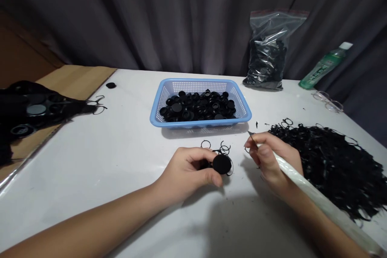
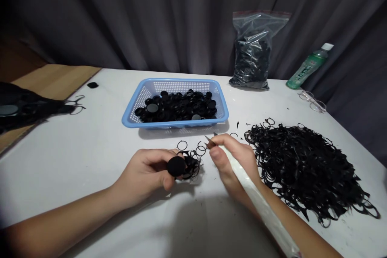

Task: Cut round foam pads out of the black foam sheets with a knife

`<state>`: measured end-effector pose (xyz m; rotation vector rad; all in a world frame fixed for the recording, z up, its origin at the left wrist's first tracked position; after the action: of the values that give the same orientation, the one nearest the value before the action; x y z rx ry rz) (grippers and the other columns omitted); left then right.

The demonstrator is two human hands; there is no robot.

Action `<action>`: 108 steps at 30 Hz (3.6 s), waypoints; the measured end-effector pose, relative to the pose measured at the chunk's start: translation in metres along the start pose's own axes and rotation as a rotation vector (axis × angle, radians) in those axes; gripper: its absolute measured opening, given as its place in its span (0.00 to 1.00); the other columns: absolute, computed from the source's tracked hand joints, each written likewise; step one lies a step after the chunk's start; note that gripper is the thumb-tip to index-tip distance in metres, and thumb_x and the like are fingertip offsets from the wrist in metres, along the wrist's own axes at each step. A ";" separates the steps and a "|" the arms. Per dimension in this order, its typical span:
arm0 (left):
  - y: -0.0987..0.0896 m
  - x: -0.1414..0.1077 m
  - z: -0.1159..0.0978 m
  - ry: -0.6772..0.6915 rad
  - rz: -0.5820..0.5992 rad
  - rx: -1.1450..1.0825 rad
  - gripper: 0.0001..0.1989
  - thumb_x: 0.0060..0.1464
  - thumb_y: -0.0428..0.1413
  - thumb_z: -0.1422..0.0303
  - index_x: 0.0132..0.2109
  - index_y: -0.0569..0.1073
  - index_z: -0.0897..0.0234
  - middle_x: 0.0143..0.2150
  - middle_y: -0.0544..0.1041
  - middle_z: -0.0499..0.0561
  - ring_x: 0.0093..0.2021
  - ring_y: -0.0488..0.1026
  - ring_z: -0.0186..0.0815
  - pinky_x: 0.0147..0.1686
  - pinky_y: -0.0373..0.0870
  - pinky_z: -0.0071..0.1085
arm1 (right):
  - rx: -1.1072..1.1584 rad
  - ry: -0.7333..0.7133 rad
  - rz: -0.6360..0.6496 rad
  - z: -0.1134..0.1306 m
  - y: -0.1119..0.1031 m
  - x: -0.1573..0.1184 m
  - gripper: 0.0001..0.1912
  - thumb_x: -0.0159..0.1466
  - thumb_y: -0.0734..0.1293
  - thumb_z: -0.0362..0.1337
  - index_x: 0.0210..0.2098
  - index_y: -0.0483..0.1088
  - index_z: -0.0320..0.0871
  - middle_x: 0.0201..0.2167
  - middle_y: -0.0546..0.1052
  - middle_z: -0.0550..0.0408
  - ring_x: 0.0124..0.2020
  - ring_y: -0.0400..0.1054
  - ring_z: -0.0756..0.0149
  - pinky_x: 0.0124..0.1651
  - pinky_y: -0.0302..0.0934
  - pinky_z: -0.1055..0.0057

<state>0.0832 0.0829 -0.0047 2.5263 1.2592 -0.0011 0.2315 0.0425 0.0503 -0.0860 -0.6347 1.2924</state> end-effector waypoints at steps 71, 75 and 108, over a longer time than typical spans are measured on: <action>-0.002 -0.001 -0.009 0.078 -0.038 0.009 0.11 0.46 0.64 0.78 0.35 0.83 0.57 0.37 0.83 0.48 0.37 0.80 0.33 0.37 0.77 0.21 | -0.554 -0.422 0.142 0.049 0.029 -0.016 0.27 0.71 0.53 0.48 0.24 0.71 0.42 0.16 0.69 0.60 0.18 0.62 0.74 0.25 0.47 0.73; -0.003 -0.001 -0.010 0.087 -0.029 0.027 0.11 0.46 0.64 0.78 0.35 0.83 0.56 0.36 0.83 0.48 0.36 0.80 0.33 0.37 0.77 0.21 | -0.570 -0.420 0.172 0.047 0.031 -0.016 0.27 0.71 0.53 0.48 0.24 0.71 0.42 0.16 0.69 0.60 0.18 0.62 0.74 0.26 0.47 0.73; -0.004 -0.004 -0.022 0.230 -0.044 0.179 0.12 0.45 0.64 0.78 0.37 0.83 0.56 0.34 0.81 0.50 0.34 0.77 0.32 0.34 0.74 0.22 | -0.601 -0.433 0.132 0.049 0.030 -0.017 0.27 0.71 0.54 0.49 0.22 0.69 0.43 0.15 0.69 0.60 0.17 0.62 0.73 0.25 0.47 0.72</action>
<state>0.0748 0.0885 0.0156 2.7125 1.4601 0.1801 0.1797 0.0221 0.0719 -0.3509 -1.3989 1.2161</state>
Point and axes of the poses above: each hand's wrist, its own x-axis towards the middle knuckle, its own y-axis out of the palm, z = x × y, the point moved 10 cm from there along x, towards the middle knuckle
